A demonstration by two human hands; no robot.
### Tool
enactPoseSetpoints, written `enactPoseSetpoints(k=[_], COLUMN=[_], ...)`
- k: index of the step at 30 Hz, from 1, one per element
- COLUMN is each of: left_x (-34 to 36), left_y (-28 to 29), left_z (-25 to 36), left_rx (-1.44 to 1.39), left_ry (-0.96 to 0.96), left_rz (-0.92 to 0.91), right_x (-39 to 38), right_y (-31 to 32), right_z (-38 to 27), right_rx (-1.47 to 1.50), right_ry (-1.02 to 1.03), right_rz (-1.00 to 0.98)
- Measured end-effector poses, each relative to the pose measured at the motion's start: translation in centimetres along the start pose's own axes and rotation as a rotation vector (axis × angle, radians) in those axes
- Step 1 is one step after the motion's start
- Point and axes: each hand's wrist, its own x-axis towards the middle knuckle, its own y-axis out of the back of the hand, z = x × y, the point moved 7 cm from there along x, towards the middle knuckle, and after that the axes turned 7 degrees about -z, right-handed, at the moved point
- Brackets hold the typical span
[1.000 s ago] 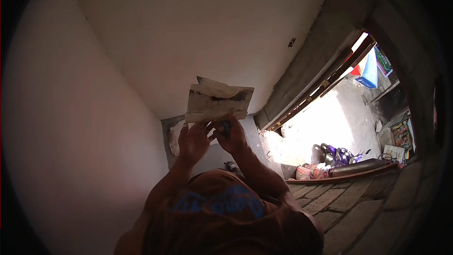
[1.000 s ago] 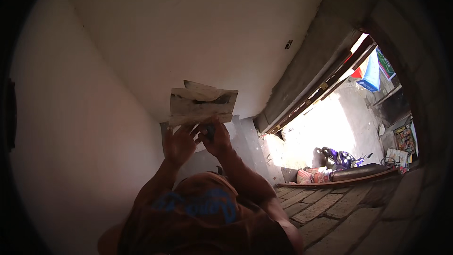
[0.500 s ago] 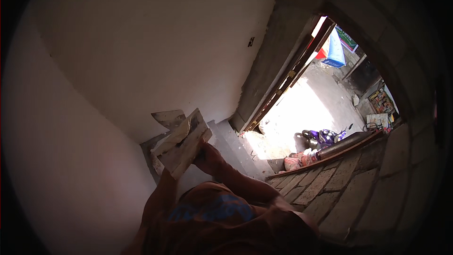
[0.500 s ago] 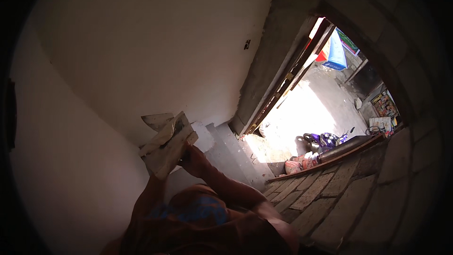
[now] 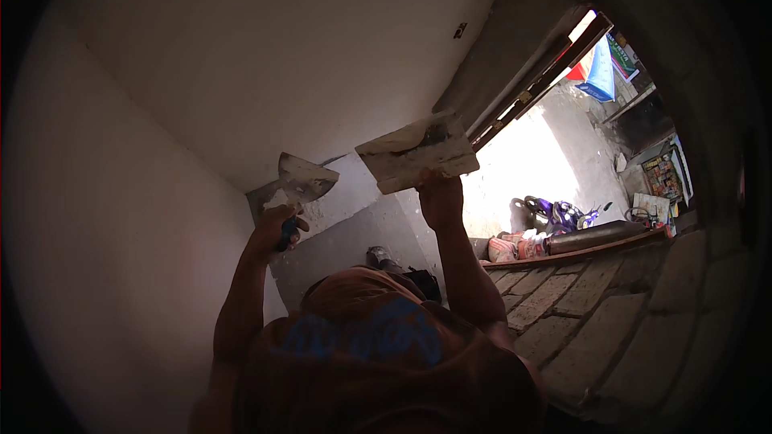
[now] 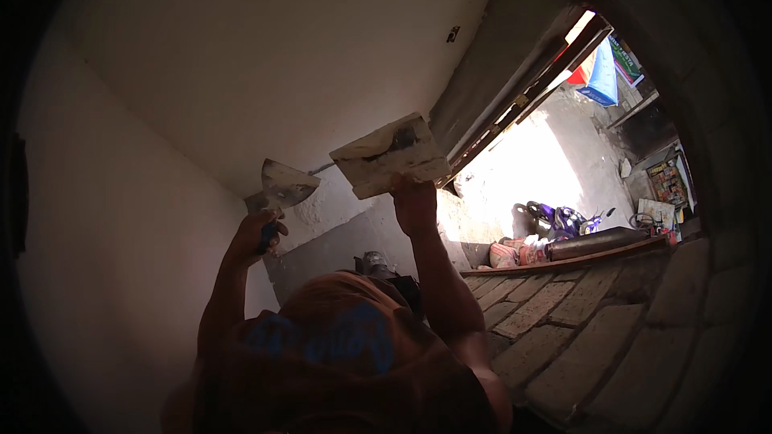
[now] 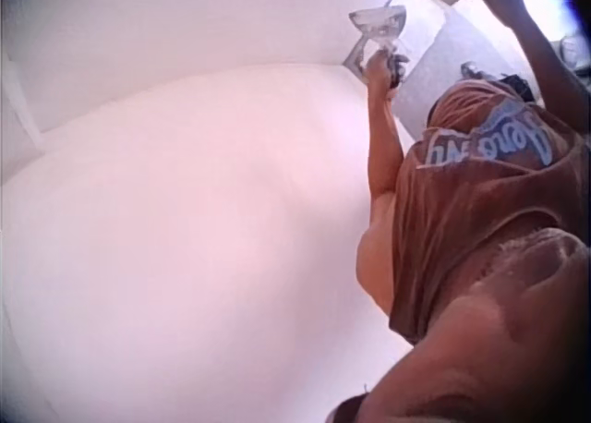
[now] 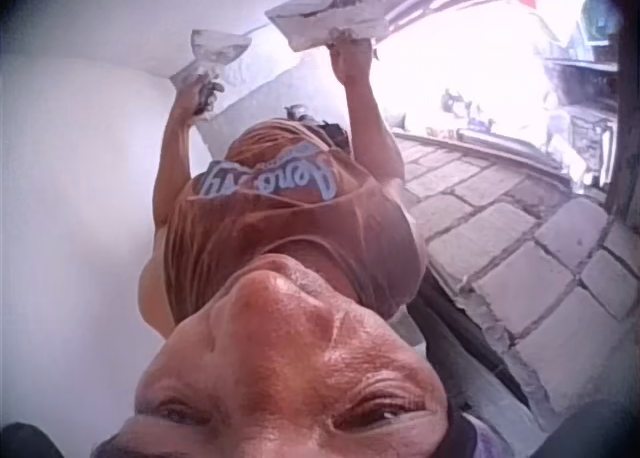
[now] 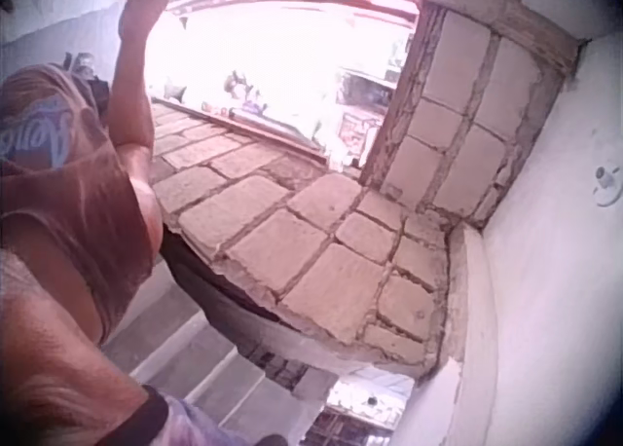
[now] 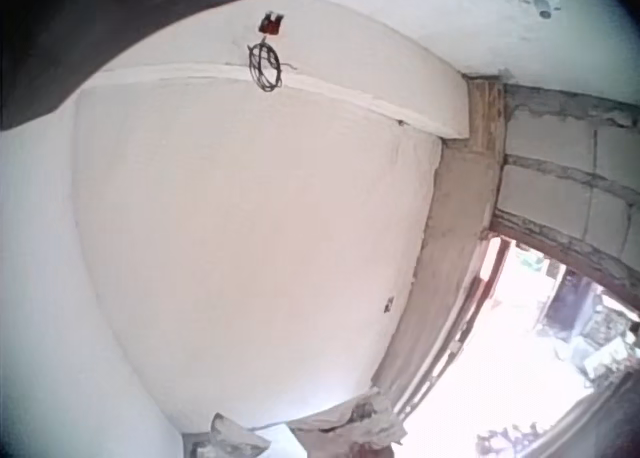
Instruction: The person scoops plaster onto a trowel using a putty knife and applies it onto the ceiling and doorway beam.
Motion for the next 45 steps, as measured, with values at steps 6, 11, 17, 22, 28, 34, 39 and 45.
enactPoseSetpoints(k=[6, 11, 17, 22, 28, 34, 39, 45], left_x=[-0.9, -1.9, -2.6, -4.0, -4.8, -4.4, -3.1, -1.3], left_y=[-5.3, -4.6, -4.7, -5.9, -5.5, -5.6, -4.6, -2.5], left_z=[2.9, 4.2, 3.4, 3.8, 8.4, 11.3, 12.6, 10.3], left_rx=[0.055, 0.061, -0.030, -0.048, 0.398, 1.273, 1.471, 1.400], left_ry=[-0.133, -0.150, -0.094, -0.154, -0.625, -1.038, -1.152, -1.150], left_rz=[-0.224, -0.186, -0.317, -0.316, -0.021, 0.227, 0.205, 0.363], right_x=[2.0, 1.1, 3.1, 5.0, 4.9, 2.4, 5.0, 9.8], right_y=[2.7, 2.4, -0.7, -1.8, -7.9, -8.2, -2.7, 13.4], right_z=[-5.6, -7.8, -5.6, -2.5, 1.2, -7.7, -7.2, -3.6], right_rx=[1.113, 0.779, 0.646, 0.607, 1.911, 2.462, 2.324, 2.357], right_ry=[0.406, 0.694, 0.594, 0.283, -0.278, -0.365, -0.323, 0.168], right_rz=[0.153, 0.011, -0.097, -0.079, -0.020, -0.496, -0.400, 0.248])
